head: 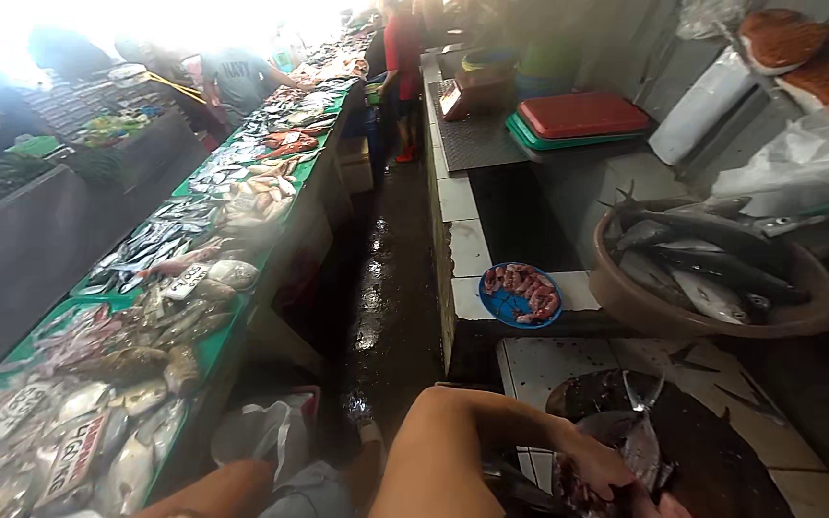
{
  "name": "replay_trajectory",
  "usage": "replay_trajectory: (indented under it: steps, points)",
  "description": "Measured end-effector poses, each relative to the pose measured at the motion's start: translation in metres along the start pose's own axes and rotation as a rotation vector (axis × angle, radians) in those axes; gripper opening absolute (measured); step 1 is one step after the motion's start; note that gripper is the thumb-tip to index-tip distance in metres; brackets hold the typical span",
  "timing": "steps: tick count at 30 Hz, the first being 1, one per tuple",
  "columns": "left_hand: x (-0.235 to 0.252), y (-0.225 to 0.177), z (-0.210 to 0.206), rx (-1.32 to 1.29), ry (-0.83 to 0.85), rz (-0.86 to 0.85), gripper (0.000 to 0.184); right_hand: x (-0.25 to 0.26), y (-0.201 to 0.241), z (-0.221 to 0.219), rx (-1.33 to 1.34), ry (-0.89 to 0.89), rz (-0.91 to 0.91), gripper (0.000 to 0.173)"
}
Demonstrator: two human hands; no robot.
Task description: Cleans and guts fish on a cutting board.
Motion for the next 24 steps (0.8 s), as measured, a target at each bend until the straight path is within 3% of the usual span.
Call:
replay_trajectory:
  steps: [5, 10, 14, 16, 20, 22, 24]
  points:
    - [0.017, -0.002, 0.002, 0.317, 0.098, -0.388, 0.02, 0.002, -0.002, 0.004, -0.021, 0.001, -0.011, 0.052]
    - [0.009, 0.002, 0.005, 0.238, 0.044, -0.527, 0.019, 0.014, -0.009, 0.003, -0.036, 0.014, 0.004, 0.05]
    - [-0.015, -0.003, 0.018, 0.087, -0.104, -0.669, 0.022, 0.009, 0.012, 0.015, -0.069, 0.09, -0.035, 0.052]
    - [-0.031, -0.007, 0.036, -0.191, -0.17, -0.646, 0.021, 0.01, 0.017, 0.023, -0.048, 0.157, -0.129, 0.051]
    - [-0.051, -0.004, 0.071, -0.88, -0.355, -0.413, 0.03, 0.009, 0.002, 0.029, -0.122, 0.242, -0.258, 0.056]
    - [-0.05, -0.003, 0.083, -0.973, -0.415, -0.36, 0.042, 0.003, 0.016, 0.046, -0.179, 0.155, -0.21, 0.065]
    - [-0.047, -0.004, 0.087, -0.971, -0.422, -0.344, 0.054, -0.003, 0.035, 0.064, -0.076, 0.011, -0.099, 0.056]
Point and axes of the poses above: each hand's wrist, its own x-axis towards the middle knuckle, its own z-axis out of the back of the hand, y = z × x, the point moved 7 cm from there along x, towards the middle knuckle, and after that the axes turned 1 degree about x, right-handed, at the moved point
